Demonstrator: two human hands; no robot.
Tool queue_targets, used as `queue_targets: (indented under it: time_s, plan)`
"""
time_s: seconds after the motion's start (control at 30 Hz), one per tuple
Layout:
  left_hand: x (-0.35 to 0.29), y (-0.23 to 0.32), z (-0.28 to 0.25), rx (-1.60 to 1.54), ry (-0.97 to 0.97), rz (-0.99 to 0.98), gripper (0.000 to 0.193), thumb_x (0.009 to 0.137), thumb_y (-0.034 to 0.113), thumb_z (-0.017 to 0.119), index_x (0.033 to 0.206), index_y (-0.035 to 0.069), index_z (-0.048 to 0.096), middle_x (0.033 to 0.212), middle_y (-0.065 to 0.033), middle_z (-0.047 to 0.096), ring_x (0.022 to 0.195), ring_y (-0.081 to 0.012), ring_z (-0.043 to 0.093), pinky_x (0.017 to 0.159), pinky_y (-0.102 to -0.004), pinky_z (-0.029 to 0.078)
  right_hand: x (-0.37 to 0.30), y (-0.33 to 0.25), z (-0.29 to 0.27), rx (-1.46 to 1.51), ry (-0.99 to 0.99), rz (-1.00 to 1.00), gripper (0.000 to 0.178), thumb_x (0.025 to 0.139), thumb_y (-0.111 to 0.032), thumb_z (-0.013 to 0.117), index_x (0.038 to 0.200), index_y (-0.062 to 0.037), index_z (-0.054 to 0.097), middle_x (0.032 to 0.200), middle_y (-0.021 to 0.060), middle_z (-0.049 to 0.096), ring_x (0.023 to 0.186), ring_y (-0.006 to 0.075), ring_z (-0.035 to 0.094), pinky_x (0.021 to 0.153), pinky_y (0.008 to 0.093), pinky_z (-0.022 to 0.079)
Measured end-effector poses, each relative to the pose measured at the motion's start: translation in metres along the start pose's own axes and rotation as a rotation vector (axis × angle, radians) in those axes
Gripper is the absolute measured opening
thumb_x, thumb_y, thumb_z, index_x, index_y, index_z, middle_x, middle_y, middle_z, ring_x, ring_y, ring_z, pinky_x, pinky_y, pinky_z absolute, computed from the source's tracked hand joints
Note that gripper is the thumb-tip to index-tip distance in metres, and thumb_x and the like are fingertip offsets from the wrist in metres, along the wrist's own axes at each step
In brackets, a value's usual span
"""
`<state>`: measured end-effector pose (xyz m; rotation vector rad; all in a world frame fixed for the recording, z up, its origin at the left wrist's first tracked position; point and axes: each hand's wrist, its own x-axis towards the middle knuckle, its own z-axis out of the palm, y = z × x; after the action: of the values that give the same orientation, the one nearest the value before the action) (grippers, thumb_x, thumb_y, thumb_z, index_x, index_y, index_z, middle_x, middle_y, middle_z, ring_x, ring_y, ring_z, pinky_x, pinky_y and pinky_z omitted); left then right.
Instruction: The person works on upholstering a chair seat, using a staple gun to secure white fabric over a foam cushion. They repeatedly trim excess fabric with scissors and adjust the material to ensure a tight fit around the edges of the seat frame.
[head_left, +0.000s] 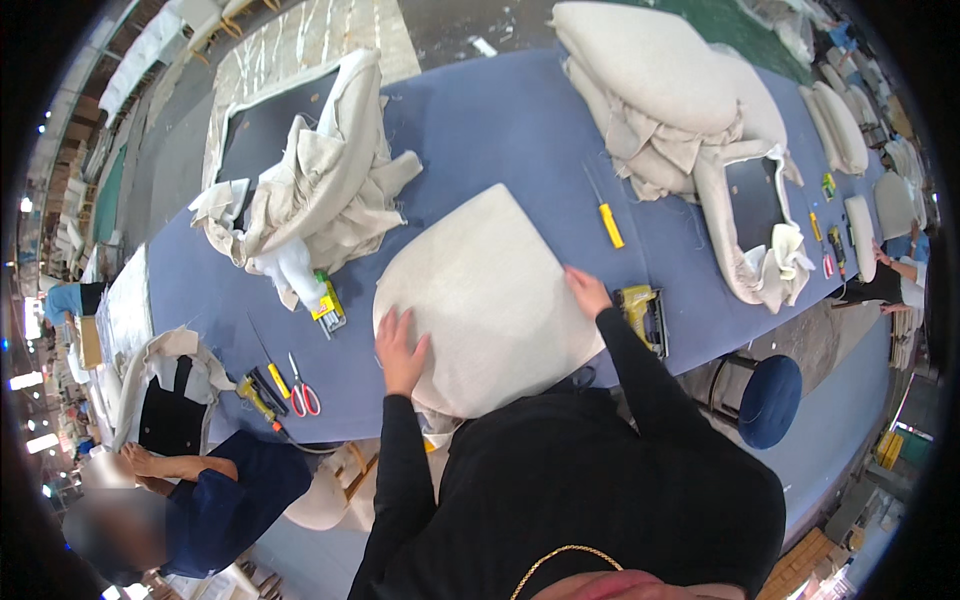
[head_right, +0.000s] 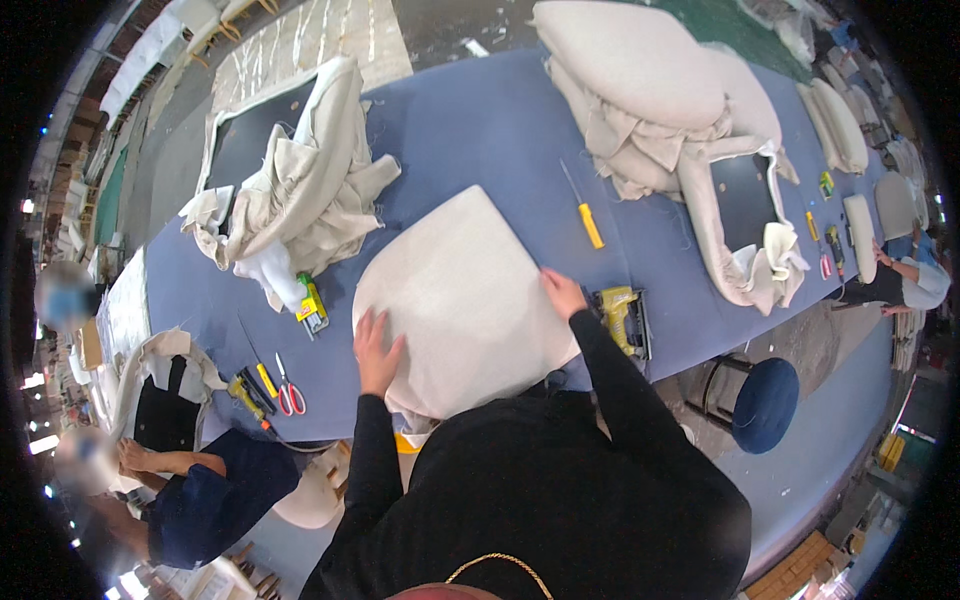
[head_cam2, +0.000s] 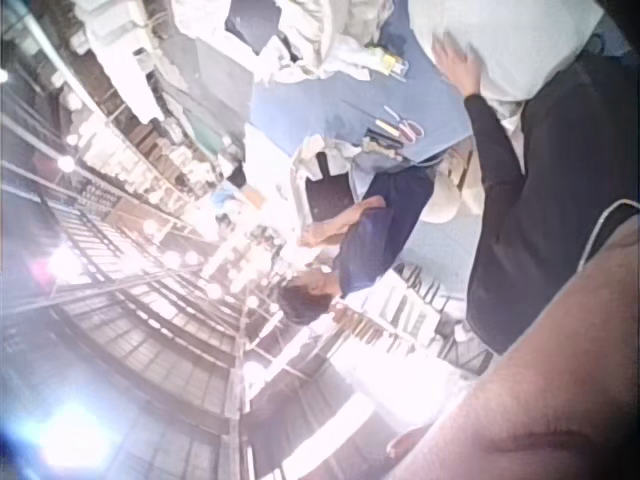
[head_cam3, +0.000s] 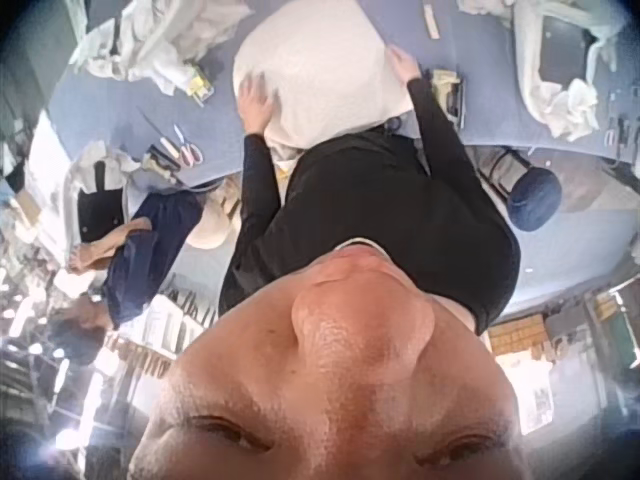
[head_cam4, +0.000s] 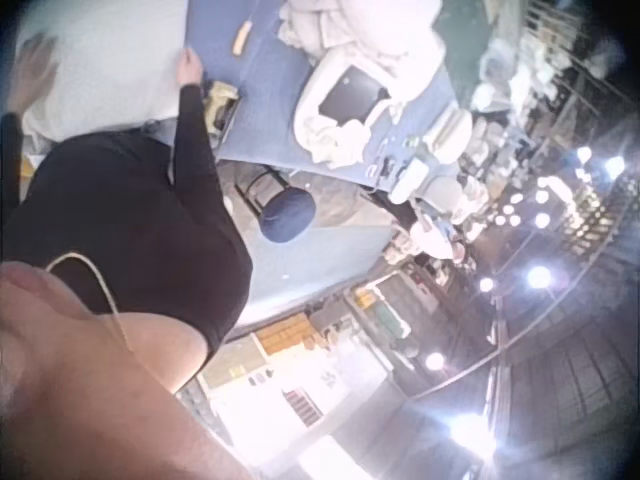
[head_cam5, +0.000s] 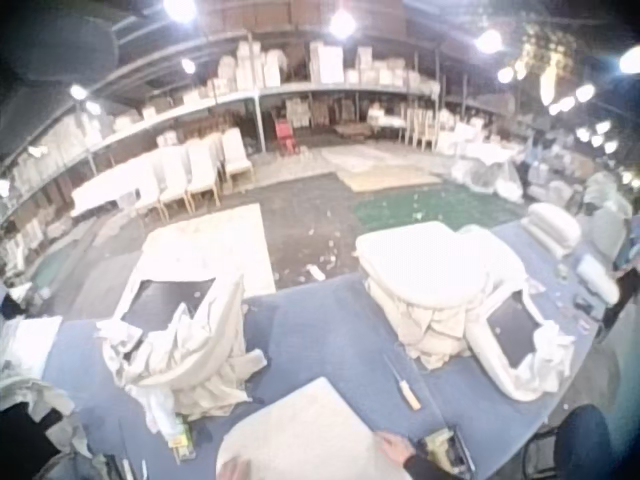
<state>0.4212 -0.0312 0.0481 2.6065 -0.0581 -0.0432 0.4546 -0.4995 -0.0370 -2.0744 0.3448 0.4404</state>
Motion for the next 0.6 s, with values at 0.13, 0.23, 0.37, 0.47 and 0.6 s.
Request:
queue_targets:
  time_s: [0.13, 0.23, 0.37, 0.47, 0.6]
  plan:
    - [-0.072, -0.007, -0.002, -0.517, 0.074, -0.588, 0.079, 0.102, 0.032, 0.078, 0.167, 0.01, 0.04, 0.163, -0.0228, 0.05, 0.148, -0.0393, 0.052, 0.12, -0.0496, 0.047, -0.035, -0.01, -0.006, -0.074, -0.035, 0.188, 0.07, 0.111, -0.052, 0.058, 0.165, -0.0076, 0.049, 0.163, 0.0221, 0.056, 0.153, 0.0368, 0.053, 0.126, 0.0428, 0.04]
    - [-0.079, 0.005, 0.022, -1.171, 0.053, -0.665, 0.078, 0.107, 0.035, 0.075, 0.167, 0.007, 0.034, 0.16, -0.0187, 0.053, 0.146, -0.0321, 0.054, 0.115, -0.048, 0.052, -0.008, -0.01, -0.021, 0.053, -0.016, -0.055, 0.072, 0.113, -0.049, 0.057, 0.171, -0.0106, 0.041, 0.172, 0.0197, 0.047, 0.16, 0.0363, 0.044, 0.13, 0.0437, 0.034]
    - [-0.084, 0.006, -0.004, -1.306, 0.126, -0.667, 0.069, 0.113, 0.044, 0.062, 0.163, 0.002, 0.042, 0.155, -0.0198, 0.06, 0.139, -0.0319, 0.063, 0.114, -0.0469, 0.054, -0.038, -0.163, -0.085, 0.234, -0.298, -0.429, 0.065, 0.115, -0.044, 0.056, 0.171, -0.0132, 0.044, 0.174, 0.0138, 0.045, 0.159, 0.0265, 0.043, 0.129, 0.0385, 0.035]
    - [-0.078, 0.025, -0.012, -1.633, -0.142, -0.651, 0.067, 0.115, 0.051, 0.052, 0.158, -0.001, 0.052, 0.151, -0.0206, 0.066, 0.136, -0.0319, 0.067, 0.115, -0.0449, 0.054, -0.1, -0.272, -0.146, 0.093, -0.202, -0.654, 0.053, 0.113, -0.043, 0.061, 0.155, -0.0103, 0.065, 0.156, 0.0107, 0.066, 0.144, 0.0221, 0.058, 0.123, 0.0351, 0.04]
    - [-0.09, 0.073, 0.002, -1.638, -0.25, -0.579, 0.069, 0.117, 0.055, 0.045, 0.159, 0.001, 0.053, 0.153, -0.0173, 0.066, 0.137, -0.0293, 0.066, 0.115, -0.0409, 0.054, -0.144, -0.348, -0.146, 0.361, -0.205, -0.728, 0.049, 0.113, -0.039, 0.059, 0.142, -0.0012, 0.074, 0.133, 0.006, 0.077, 0.123, 0.0164, 0.068, 0.111, 0.0331, 0.05]
